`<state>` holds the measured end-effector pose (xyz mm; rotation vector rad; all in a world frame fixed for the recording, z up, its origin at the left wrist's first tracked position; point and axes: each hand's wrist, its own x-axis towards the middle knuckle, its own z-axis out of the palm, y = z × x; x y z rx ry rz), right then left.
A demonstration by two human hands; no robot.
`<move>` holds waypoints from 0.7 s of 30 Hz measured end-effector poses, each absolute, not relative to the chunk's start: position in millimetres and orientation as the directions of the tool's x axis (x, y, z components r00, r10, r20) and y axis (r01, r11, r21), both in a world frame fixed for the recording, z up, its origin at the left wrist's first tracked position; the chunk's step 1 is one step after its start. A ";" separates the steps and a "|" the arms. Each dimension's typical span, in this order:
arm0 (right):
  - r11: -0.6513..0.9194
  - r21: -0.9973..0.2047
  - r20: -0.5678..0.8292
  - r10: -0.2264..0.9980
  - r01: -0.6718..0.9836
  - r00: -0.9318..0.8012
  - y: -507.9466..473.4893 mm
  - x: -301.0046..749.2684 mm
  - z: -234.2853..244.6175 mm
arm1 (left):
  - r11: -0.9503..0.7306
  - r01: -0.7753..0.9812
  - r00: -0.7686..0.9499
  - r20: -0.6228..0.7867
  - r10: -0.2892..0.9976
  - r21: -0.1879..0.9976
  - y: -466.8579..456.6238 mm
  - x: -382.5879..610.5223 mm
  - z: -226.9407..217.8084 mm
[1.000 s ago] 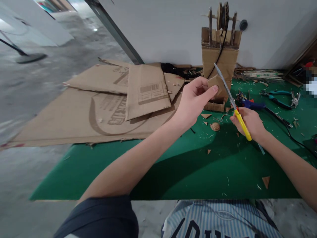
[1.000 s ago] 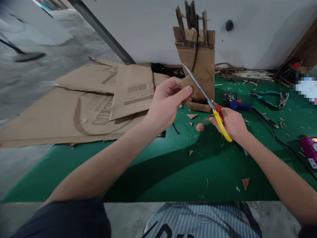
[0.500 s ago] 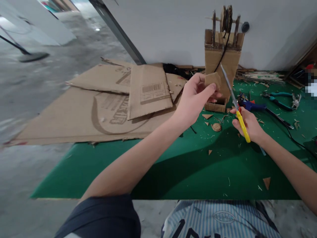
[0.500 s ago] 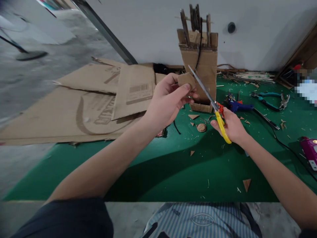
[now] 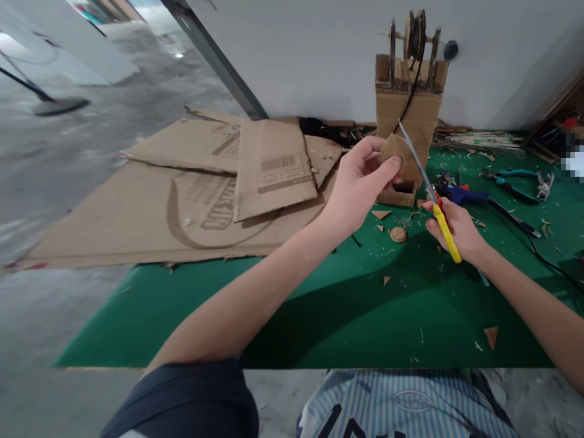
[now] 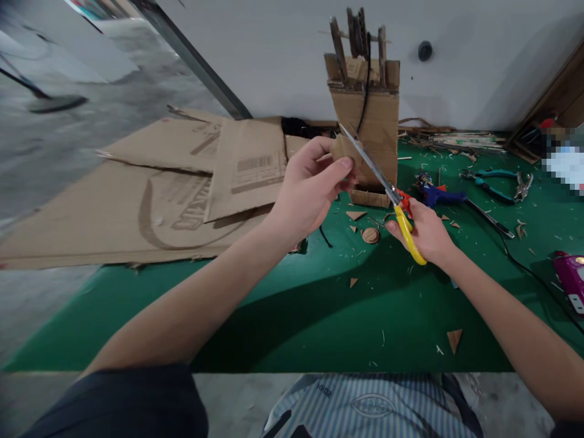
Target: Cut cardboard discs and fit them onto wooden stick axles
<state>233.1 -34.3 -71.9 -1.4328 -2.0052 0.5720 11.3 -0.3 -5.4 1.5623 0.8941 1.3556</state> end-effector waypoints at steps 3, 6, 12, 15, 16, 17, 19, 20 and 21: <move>0.315 -0.643 0.222 0.949 0.698 -0.224 -35.2 232.4 -70.7 | -0.340 -0.049 0.143 0.343 0.928 0.939 0.0 12.7 -4.4; 0.307 -0.667 0.216 0.952 0.679 -0.218 -35.5 232.4 -70.6 | -0.326 -0.060 0.144 0.331 0.933 0.944 0.5 13.3 -4.2; 0.288 -0.715 0.199 0.957 0.638 -0.209 -35.2 232.7 -72.8 | -0.333 -0.042 0.139 0.335 0.932 0.942 0.4 14.7 -5.5; 0.296 -0.703 0.214 0.955 0.647 -0.204 -34.9 232.1 -73.0 | -0.319 -0.059 0.139 0.325 0.936 0.946 -0.6 16.6 -5.6; 0.293 -0.694 0.215 0.956 0.658 -0.199 -34.9 231.9 -72.5 | -0.315 -0.068 0.138 0.322 0.937 0.947 -1.0 17.3 -5.5; 0.285 -0.684 0.210 0.958 0.671 -0.193 -35.0 231.6 -71.6 | -0.314 -0.076 0.134 0.321 0.937 0.946 -1.4 17.9 -5.4; 0.262 -0.656 0.195 0.965 0.708 -0.176 -35.4 231.0 -68.9 | -0.314 -0.080 0.122 0.322 0.939 0.946 -2.1 18.8 -5.1; 0.250 -0.630 0.192 0.968 0.735 -0.164 -35.6 230.8 -67.3 | -0.314 -0.078 0.117 0.321 0.940 0.946 -2.5 19.1 -4.9; 0.237 -0.593 0.191 0.970 0.769 -0.151 -35.8 230.6 -65.6 | -0.312 -0.076 0.115 0.319 0.941 0.947 -3.0 19.2 -4.7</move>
